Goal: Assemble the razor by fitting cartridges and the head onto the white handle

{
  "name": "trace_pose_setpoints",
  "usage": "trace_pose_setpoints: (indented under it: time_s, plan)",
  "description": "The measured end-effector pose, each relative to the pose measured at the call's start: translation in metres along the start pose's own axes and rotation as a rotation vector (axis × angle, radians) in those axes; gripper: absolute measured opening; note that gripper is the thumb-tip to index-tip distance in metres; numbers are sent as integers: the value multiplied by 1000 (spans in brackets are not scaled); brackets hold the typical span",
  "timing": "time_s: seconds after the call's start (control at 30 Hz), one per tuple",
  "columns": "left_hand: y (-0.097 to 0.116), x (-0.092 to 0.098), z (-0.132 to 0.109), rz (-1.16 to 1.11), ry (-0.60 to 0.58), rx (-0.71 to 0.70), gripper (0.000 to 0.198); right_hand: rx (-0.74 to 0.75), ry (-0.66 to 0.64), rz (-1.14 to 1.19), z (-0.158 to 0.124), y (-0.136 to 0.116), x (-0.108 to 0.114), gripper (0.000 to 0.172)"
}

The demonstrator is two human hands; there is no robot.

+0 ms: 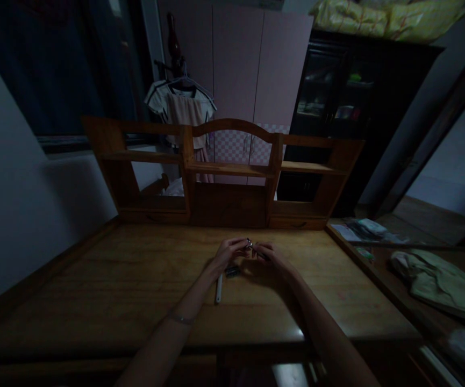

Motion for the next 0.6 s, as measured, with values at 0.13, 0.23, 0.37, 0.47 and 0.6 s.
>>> trace_pose_setpoints:
  time_s: [0.13,0.23,0.37,0.47,0.6]
  plan:
    - [-2,0,0,-42,-32,25,38,-31,-8,64,1,0,1,38]
    - [-2,-1,0,-51,-43,32,38,-68,-28,89,0,0,1,37]
    - [-1,-3,-1,-57,-60,26,38,-82,-12,118,-2,-2,1,34]
    - [-1,-3,-1,-51,-58,16,38,-87,-6,113,-3,-5,1,33]
    - [-1,-4,0,-45,-48,15,38,-102,-5,37,-3,-8,3,35]
Point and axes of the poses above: each hand's wrist, its own z-axis towards the middle knuckle, its own x-axis out of the back of the hand, y = z × x, the point moved 4 cm from there along z, towards the middle knuckle, and after that the axes turned 9 degrees about x, right-handed, at the moved point
